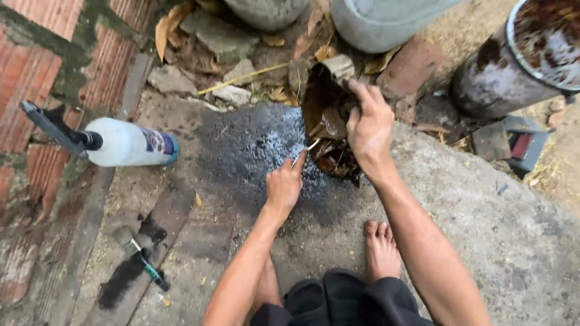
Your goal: Cleaning a motorcycle engine crankcase using a spray bottle and a brush to remove grease and grime.
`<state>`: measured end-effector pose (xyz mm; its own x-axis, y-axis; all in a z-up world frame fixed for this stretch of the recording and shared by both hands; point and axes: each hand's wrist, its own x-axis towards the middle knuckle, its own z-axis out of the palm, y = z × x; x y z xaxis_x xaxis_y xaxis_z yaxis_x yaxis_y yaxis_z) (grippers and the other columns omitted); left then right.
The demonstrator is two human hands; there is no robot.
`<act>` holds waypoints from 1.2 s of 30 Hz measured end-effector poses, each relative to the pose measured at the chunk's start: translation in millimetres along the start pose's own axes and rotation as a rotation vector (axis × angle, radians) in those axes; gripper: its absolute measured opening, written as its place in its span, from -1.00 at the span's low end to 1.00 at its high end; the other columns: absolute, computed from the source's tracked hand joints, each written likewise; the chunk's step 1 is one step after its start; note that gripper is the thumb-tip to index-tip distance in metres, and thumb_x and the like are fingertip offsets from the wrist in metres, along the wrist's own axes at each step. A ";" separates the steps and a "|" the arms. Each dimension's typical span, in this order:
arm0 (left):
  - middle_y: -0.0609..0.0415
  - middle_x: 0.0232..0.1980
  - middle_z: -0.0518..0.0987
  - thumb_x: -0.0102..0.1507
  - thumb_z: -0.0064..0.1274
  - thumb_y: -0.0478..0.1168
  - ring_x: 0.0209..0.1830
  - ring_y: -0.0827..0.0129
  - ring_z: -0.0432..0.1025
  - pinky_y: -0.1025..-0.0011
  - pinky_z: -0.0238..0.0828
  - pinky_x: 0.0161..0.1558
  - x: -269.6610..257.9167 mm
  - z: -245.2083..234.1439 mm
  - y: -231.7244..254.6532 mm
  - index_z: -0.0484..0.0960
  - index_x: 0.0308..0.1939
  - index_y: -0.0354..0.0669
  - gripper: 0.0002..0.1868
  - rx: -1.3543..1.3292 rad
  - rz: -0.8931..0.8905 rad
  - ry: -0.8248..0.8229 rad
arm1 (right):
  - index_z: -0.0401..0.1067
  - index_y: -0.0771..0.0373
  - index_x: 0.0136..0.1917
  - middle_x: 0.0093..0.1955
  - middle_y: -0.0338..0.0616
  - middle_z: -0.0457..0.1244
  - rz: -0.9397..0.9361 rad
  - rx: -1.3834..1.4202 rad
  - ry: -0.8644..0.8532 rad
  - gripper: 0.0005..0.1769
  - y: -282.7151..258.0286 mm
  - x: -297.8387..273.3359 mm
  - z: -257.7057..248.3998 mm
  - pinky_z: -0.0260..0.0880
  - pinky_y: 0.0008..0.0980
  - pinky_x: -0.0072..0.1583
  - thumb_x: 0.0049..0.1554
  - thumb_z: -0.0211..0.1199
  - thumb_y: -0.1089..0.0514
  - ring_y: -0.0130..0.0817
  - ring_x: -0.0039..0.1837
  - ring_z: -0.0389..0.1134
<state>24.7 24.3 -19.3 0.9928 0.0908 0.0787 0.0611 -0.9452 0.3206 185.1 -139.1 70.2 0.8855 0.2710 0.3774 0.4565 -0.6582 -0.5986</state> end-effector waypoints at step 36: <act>0.17 -0.45 0.42 0.35 0.06 -0.53 -0.73 0.53 0.08 0.56 0.02 -0.74 3.8 7.8 -29.7 0.28 0.51 0.27 -0.24 -0.016 0.080 0.095 | 0.39 0.36 0.34 0.14 0.10 0.31 0.062 0.095 -0.015 -0.42 -19.9 2.1 -12.3 0.69 -0.48 -0.11 0.14 -0.12 0.62 -0.18 -0.04 0.49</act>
<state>27.5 50.2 -35.9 0.9802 0.0455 0.1929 -0.0201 -0.9455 0.3249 176.8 -134.0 91.6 0.9131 0.2426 0.3276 0.4064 -0.6043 -0.6853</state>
